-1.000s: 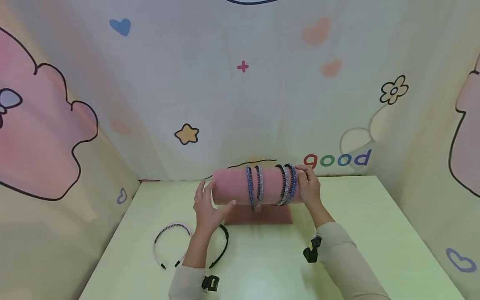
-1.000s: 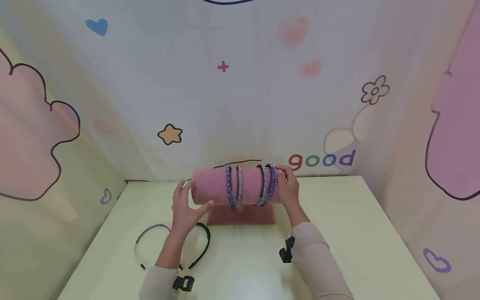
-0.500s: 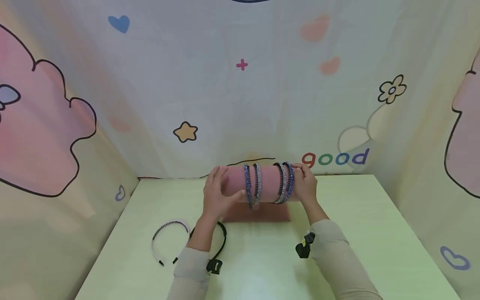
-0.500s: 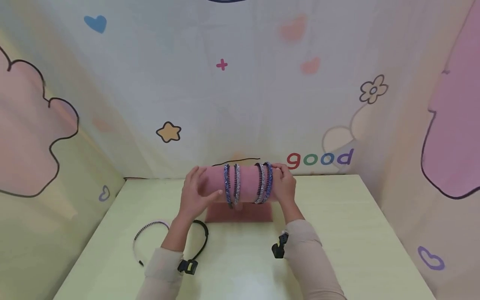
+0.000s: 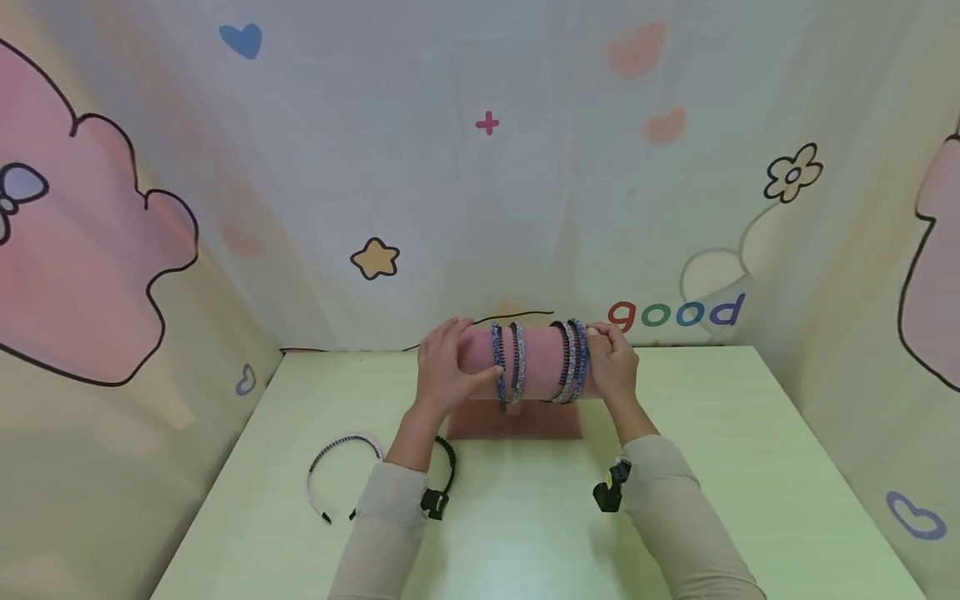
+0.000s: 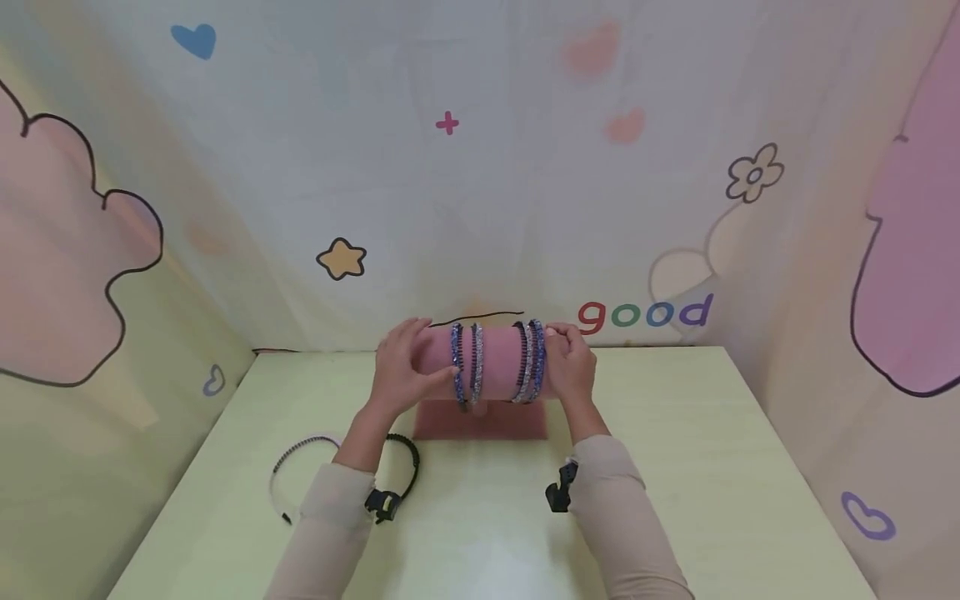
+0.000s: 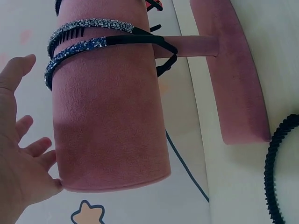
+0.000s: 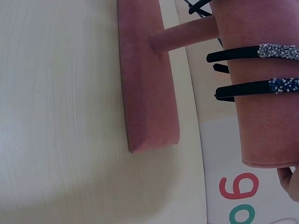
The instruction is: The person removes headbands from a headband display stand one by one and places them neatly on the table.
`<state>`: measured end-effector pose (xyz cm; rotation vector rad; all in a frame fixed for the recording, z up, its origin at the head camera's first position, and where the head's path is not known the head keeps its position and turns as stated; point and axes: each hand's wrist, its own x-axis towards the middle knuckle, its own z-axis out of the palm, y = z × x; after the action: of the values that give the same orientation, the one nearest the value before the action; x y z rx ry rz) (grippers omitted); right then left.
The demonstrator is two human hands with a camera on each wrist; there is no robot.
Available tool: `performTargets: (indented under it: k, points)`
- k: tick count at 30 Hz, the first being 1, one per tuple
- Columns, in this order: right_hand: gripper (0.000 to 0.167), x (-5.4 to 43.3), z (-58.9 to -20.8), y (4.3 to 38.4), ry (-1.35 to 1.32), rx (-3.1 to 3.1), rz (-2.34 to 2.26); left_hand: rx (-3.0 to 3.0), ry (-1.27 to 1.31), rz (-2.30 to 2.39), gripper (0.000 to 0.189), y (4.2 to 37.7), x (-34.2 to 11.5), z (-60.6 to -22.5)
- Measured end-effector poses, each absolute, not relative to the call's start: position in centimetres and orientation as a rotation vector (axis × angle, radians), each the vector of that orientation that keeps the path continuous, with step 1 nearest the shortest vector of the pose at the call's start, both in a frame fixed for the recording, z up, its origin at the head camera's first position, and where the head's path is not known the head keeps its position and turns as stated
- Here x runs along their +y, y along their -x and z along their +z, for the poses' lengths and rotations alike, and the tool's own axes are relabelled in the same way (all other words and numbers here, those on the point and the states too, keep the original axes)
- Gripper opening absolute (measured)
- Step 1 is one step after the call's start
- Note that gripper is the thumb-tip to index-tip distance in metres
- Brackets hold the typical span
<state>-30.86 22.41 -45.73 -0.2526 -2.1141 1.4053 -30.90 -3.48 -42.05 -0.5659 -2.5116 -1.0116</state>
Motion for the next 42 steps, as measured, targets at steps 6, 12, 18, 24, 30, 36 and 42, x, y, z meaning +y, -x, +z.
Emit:
performTargets:
  k: [6,12,18,24,30,36,42]
  points:
    - [0.035,22.6,-45.7,30.8,0.262,-2.098,1.44,-2.584,0.621,-0.926,0.077,31.8,-3.1,-41.4]
    - [0.035,22.6,-45.6,30.8,0.267,-2.097,1.511,-2.666,0.646,-0.904,0.077,32.9,-3.0,-41.1]
    - [0.034,22.4,-45.5,30.8,0.235,-2.11,1.481,-2.718,0.651,-0.991,0.08,33.4,-3.4,-40.9]
    - [0.031,22.6,-45.7,30.9,0.213,-2.114,1.423,-2.787,0.681,-0.976,0.087,33.6,-3.5,-40.4]
    - [0.032,22.6,-45.5,30.7,0.228,-2.133,1.465,-2.865,0.701,-0.832,0.094,33.6,-3.3,-40.2]
    - [0.032,22.4,-45.4,30.5,0.254,-2.164,1.508,-2.871,0.7,-0.582,0.091,33.4,-3.1,-40.6]
    - [0.035,22.3,-45.4,30.6,0.256,-2.16,1.518,-2.859,0.709,-0.508,0.096,33.2,-3.1,-40.6]
